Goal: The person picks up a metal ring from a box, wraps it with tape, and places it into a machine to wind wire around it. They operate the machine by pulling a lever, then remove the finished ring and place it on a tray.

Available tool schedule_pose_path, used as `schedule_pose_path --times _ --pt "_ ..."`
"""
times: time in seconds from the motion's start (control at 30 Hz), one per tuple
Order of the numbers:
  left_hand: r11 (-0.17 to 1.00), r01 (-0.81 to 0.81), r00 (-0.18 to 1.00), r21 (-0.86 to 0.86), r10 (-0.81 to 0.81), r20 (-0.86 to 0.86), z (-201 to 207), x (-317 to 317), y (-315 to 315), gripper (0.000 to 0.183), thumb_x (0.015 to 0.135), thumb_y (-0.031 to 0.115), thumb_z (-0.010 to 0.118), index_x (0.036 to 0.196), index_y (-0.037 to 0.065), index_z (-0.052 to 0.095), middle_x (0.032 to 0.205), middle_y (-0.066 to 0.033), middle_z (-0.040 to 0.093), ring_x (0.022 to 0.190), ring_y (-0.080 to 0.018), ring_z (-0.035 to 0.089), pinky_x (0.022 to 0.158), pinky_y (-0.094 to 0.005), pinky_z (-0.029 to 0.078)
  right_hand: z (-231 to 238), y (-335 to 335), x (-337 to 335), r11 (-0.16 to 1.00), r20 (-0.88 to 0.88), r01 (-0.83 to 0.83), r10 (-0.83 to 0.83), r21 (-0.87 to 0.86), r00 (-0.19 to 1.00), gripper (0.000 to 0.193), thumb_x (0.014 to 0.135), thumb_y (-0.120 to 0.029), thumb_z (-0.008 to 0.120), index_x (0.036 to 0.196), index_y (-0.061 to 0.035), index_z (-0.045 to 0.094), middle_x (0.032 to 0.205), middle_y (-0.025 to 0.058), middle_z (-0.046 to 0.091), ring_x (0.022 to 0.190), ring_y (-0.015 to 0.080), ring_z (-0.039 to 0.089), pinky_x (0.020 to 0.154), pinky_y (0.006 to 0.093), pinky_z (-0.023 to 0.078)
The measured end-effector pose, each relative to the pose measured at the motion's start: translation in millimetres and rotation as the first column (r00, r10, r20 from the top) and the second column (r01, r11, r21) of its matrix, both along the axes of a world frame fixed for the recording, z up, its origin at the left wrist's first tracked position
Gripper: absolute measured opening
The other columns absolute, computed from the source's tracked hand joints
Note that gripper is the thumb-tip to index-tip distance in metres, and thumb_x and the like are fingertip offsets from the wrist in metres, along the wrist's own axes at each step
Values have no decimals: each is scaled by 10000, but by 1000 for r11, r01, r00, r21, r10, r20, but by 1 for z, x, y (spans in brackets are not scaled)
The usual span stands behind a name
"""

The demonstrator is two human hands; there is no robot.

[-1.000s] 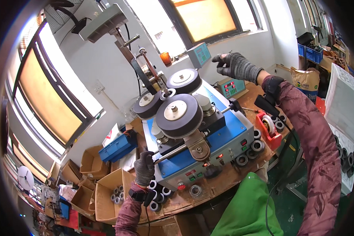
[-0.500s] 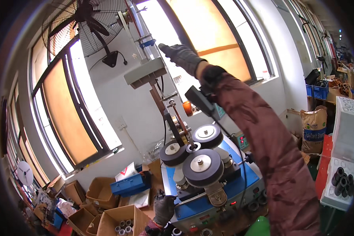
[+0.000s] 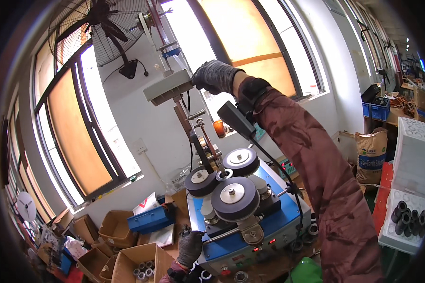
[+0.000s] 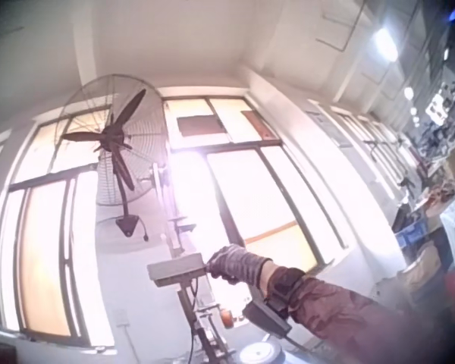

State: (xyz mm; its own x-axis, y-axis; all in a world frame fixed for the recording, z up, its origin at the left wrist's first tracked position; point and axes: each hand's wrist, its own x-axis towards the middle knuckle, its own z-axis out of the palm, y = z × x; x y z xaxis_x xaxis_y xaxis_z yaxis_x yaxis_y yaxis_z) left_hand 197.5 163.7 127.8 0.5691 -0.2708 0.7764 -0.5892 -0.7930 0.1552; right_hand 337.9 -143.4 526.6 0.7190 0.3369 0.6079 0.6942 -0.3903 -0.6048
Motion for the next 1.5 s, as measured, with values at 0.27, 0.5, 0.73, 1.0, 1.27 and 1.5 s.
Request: schedule_pose_path --times 0.27,0.5,0.73,1.0,1.27,1.5 --pt "989 -30 995 145 43 -87 29 -13 -13 133 856 218 594 921 105 623 716 -149 615 629 -334 614 542 -425 471 -103 -9 -51 961 57 -273 271 42 961 87 814 -118 641 810 -38 677 595 -3 554 475 49 468 417 218 384" --pt "757 141 562 -638 -592 -578 125 -54 -80 308 936 195 566 1168 -8 566 853 -30 622 715 -108 570 650 -251 482 -257 -18 -141 785 -352 -386 579 485 735 198 830 -107 672 1012 -37 644 827 -20 621 751 35 557 628 213 473" --pt "726 144 276 -672 -682 -678 136 -54 -132 246 900 151 608 1083 -12 596 822 -59 617 693 -131 596 634 -261 494 -321 -28 -179 752 -378 -422 634 506 675 122 872 -87 610 976 -26 631 787 -33 592 755 34 530 689 225 469" --pt "872 143 940 -469 -268 -211 157 29 -129 168 843 63 662 994 -11 670 871 -72 688 745 -113 630 669 -240 511 -336 -61 -160 768 -338 -391 595 507 729 227 881 -166 636 1043 -8 611 899 46 648 871 90 585 788 263 488" --pt "961 -31 934 -276 -70 -350 143 95 -116 173 850 114 672 980 3 695 784 -50 685 644 -84 590 587 -242 483 -365 -108 -156 874 -505 -278 462 399 729 225 892 -198 624 1020 -14 630 898 38 651 878 92 581 817 271 469" --pt "870 -1 880 -493 -233 -414 145 101 -122 153 855 150 677 923 16 705 755 -28 679 634 -70 586 576 -233 489 -393 -116 -140 887 -577 -220 435 405 691 230 887 -220 632 994 -16 638 842 19 643 796 81 580 749 261 483"
